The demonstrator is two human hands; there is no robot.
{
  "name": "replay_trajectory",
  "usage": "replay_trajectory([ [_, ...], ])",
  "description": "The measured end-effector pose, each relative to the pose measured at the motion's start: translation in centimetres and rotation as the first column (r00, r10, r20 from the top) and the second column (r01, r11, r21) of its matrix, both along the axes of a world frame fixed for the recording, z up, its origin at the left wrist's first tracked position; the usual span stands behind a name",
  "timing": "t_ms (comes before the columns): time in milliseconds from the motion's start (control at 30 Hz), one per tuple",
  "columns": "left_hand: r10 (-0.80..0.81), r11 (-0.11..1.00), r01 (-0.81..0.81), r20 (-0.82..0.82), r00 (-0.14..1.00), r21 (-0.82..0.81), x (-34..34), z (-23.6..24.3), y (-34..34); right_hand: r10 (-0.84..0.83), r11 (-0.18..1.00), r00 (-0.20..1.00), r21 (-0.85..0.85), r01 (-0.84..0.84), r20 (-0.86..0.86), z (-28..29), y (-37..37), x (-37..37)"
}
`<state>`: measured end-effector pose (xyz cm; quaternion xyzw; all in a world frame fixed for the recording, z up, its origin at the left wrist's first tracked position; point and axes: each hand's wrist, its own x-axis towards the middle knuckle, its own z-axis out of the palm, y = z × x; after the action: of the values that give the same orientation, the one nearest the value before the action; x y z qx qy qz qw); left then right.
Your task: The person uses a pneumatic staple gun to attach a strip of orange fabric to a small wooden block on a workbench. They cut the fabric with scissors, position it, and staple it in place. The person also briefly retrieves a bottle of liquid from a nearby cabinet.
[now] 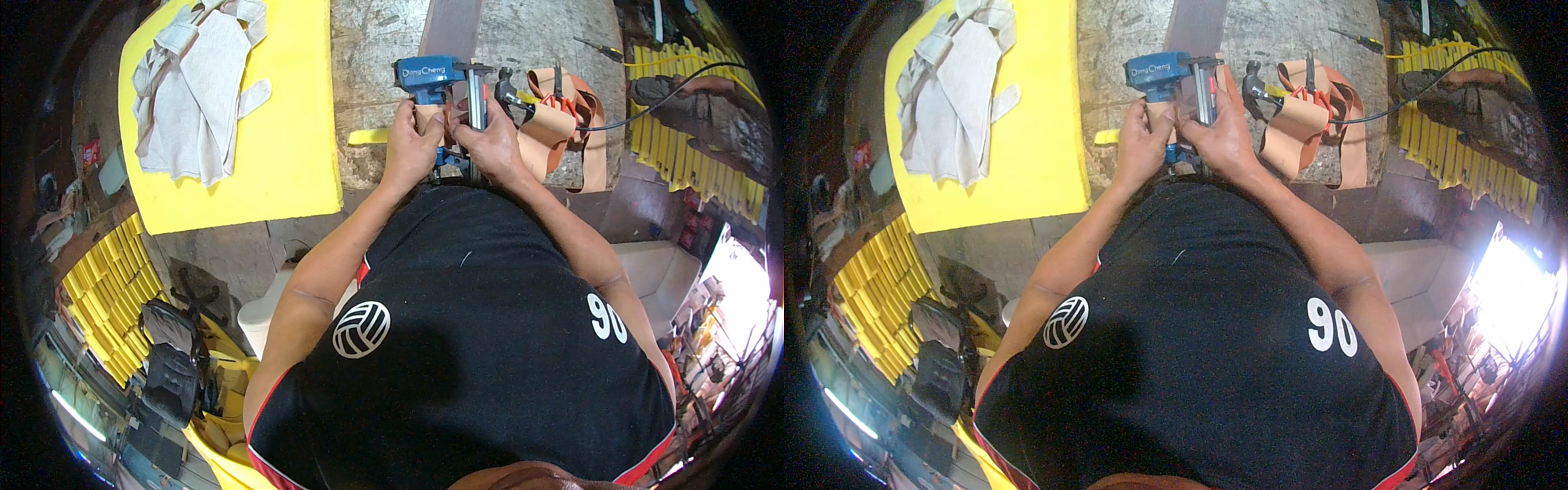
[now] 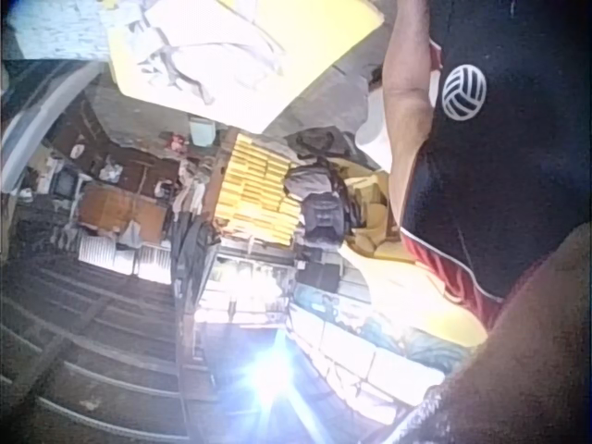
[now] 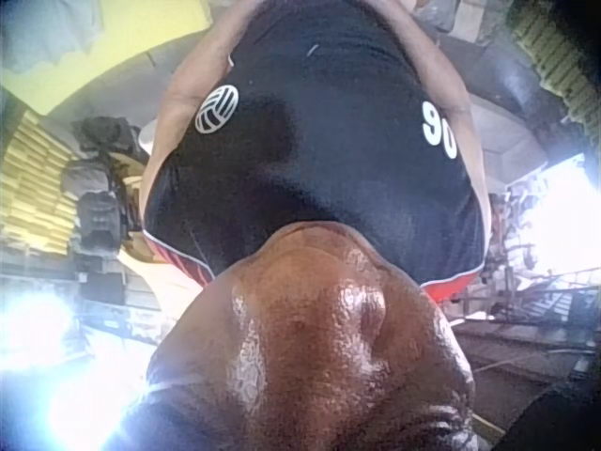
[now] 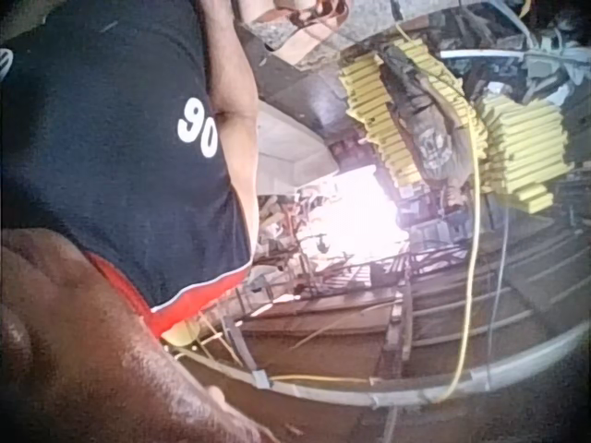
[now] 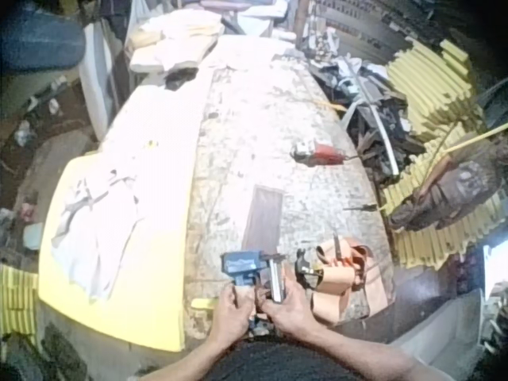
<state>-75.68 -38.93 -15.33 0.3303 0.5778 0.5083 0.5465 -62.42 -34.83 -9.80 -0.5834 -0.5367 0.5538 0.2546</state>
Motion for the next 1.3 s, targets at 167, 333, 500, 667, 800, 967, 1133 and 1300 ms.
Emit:
replay_trajectory([
  [167,0.040,0.996,-0.060,-0.295,0.955,-0.059,0.1,-0.1,0.0,0.038,0.998,0.999,0.049,-0.038,-0.011,-1.5,-0.4,0.2],
  [333,0.083,0.993,-0.103,-0.303,0.949,-0.050,0.3,-0.4,-0.2,0.073,0.996,0.996,0.037,-0.075,0.050,-1.7,-0.4,0.0],
  [500,0.107,0.994,-0.106,-0.138,0.985,0.017,0.3,-0.6,-0.6,0.028,0.999,0.997,-0.044,-0.032,-0.076,-2.0,-0.6,0.1],
  [667,0.065,0.995,-0.069,0.062,0.996,0.073,0.1,-1.2,-0.2,-0.017,0.995,0.981,-0.096,-0.002,-0.195,-1.6,-0.5,0.1],
  [800,0.006,0.994,-0.020,0.131,0.991,0.110,-0.1,-1.0,-0.2,-0.061,0.995,0.957,-0.092,0.037,-0.283,-1.8,-0.7,0.3],
  [967,-0.031,0.996,0.007,0.268,0.963,0.088,-0.5,-2.4,-0.3,-0.018,0.981,0.962,-0.192,-0.036,-0.273,-1.0,-0.4,0.6],
  [1133,-0.048,0.997,0.030,0.304,0.951,0.065,-0.6,-1.3,-0.1,-0.041,0.985,0.956,-0.172,-0.010,-0.290,-2.0,-0.5,0.6],
  [1300,0.041,0.999,-0.032,0.451,0.892,-0.028,0.0,-2.3,-0.1,-0.104,0.973,0.934,-0.229,0.025,-0.342,-1.7,-0.4,0.1],
])
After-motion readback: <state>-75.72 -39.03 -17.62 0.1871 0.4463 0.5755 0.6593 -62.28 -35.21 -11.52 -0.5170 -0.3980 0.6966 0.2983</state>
